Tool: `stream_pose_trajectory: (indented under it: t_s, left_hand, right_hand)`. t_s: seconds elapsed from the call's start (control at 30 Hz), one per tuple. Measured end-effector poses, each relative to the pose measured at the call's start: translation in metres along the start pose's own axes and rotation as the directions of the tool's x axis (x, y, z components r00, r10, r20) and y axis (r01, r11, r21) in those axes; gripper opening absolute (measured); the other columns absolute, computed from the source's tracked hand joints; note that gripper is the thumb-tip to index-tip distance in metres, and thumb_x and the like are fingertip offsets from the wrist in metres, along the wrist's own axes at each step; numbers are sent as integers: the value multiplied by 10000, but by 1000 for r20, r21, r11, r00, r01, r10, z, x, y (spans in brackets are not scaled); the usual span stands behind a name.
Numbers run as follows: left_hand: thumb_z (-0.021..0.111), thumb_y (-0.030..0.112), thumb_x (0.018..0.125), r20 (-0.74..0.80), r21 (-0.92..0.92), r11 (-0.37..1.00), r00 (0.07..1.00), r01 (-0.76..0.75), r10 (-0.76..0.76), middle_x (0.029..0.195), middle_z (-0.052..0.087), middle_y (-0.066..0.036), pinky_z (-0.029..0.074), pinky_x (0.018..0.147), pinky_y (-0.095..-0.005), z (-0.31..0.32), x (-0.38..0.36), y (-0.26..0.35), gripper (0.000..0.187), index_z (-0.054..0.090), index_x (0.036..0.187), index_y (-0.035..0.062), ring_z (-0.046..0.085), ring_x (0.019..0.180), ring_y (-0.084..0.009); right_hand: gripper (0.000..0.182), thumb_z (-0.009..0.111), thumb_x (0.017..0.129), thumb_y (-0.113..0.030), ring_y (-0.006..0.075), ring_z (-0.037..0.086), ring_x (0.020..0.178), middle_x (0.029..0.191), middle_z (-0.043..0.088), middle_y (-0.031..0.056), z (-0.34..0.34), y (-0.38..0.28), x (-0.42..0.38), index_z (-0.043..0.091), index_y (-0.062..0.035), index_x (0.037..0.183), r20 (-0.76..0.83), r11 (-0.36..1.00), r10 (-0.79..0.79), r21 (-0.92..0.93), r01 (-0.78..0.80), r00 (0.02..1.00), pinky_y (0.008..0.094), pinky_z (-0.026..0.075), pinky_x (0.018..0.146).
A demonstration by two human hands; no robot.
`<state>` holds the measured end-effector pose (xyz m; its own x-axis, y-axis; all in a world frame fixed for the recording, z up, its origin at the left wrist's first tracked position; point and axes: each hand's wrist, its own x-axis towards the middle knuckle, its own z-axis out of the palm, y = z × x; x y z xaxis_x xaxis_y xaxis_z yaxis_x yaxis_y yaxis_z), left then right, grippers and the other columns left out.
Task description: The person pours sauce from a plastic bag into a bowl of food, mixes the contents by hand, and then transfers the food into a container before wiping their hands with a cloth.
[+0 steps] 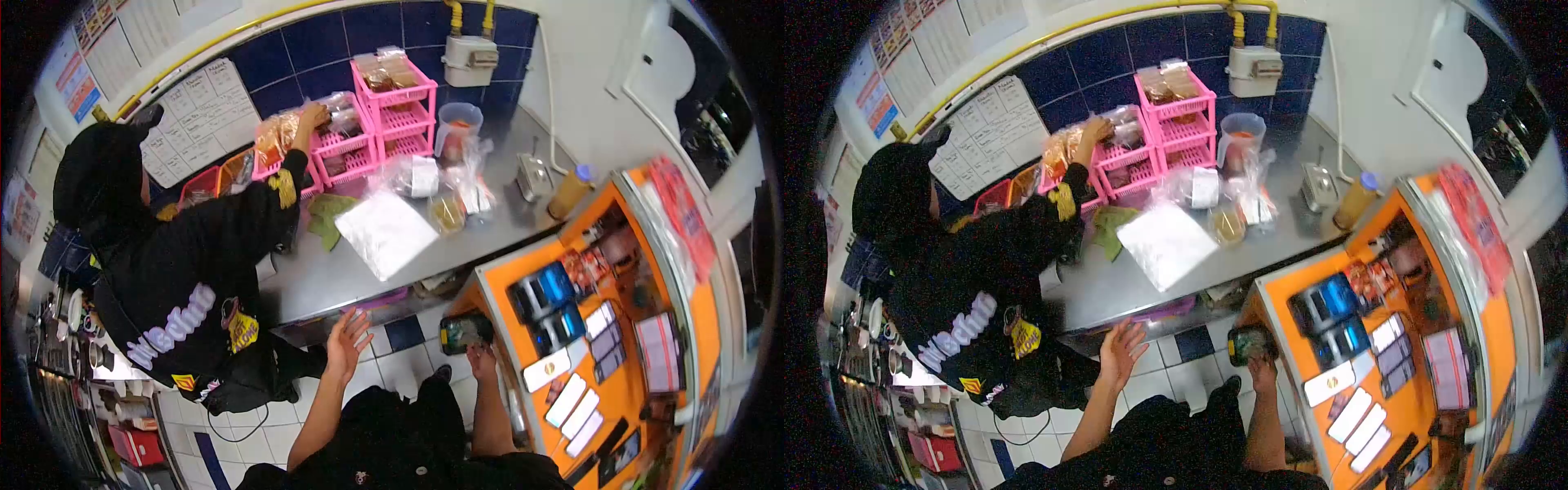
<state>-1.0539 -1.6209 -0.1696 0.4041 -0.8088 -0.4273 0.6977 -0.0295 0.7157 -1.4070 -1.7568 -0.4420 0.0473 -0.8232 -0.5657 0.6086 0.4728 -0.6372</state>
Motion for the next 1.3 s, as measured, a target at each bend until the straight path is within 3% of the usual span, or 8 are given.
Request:
stream_pose_trajectory:
  t_s: [0.17, 0.4, 0.5, 0.6, 0.83, 0.97, 1.07, 1.3]
  left_hand:
    - [514, 447, 977, -194, 477, 867, 946, -142, 261, 1494, 405, -140, 279, 1135, -452, 21, 93, 18, 622, 406, 1470, 85, 347, 1397, -273]
    - [508, 426, 976, -245, 865, 473, 680, -169, 691, 1330, 544, -249, 366, 1071, -428, -16, 288, 78, 609, 472, 1363, -43, 504, 1257, -362]
    - [559, 488, 926, -356, 920, 384, 585, 82, 728, 1230, 577, -262, 396, 1022, -460, -6, 340, 109, 648, 500, 1341, -5, 535, 1168, -398]
    - [573, 480, 919, -137, 926, -73, 510, 369, 849, 1057, 586, -244, 434, 925, -492, -16, 373, 103, 493, 576, 1221, 90, 563, 1005, -410]
    - [492, 286, 1016, -167, 964, 228, 358, -137, 919, 728, 596, -225, 451, 629, -490, -23, 350, 136, 297, 611, 930, 28, 567, 669, -430]
    - [483, 362, 1032, -316, 881, 391, 283, -266, 905, 596, 530, -149, 369, 545, -417, -16, 310, 185, 485, 526, 712, 1, 449, 532, -301]
    - [508, 372, 1032, -446, 496, 624, 439, -604, 780, 661, 390, 50, 303, 574, -267, 15, 270, 208, 487, 420, 658, 72, 332, 659, -58]
    - [680, 275, 932, -112, 295, 736, 743, -610, 660, 958, 535, -41, 423, 782, -281, 78, 207, 145, 276, 534, 1000, 51, 489, 885, -115]
  right_hand:
    - [564, 643, 883, -83, 354, 605, 1113, 1318, 494, 155, 17, -25, 21, 429, -62, 1404, -138, 920, 386, -12, -392, 912, 474, 553, 913]
    - [553, 652, 902, -166, 354, 628, 1049, 1251, 536, 150, 12, -30, -25, 435, -82, 1403, -165, 869, 234, -407, -282, 958, 446, 560, 858]
    - [524, 641, 903, -191, 337, 640, 996, 1200, 554, 136, 14, -27, -50, 456, -93, 1383, -302, 825, 212, -455, -335, 930, 431, 562, 806]
    - [466, 630, 886, -179, 332, 658, 930, 1129, 574, 134, 1, -19, -68, 501, -78, 1321, -303, 875, 232, -349, -334, 924, 415, 562, 769]
    - [336, 608, 920, -139, 255, 672, 819, 1024, 625, 127, 141, -51, -80, 556, -40, 1237, -375, 682, 18, -673, -285, 927, 356, 558, 699]
    - [309, 622, 944, -159, 194, 638, 939, 1071, 638, 132, 266, -77, -82, 575, 8, 1200, 147, 400, -29, -905, 146, 989, 311, 540, 772]
    - [349, 634, 933, -140, 190, 620, 997, 1106, 640, 115, 363, -77, -80, 561, -3, 1245, 481, 543, 79, -755, 367, 873, 310, 498, 883]
    - [540, 656, 911, -121, 206, 551, 1153, 1266, 557, 130, 518, -60, -85, 425, -31, 1391, 680, 760, 84, -517, 394, 729, 344, 464, 971]
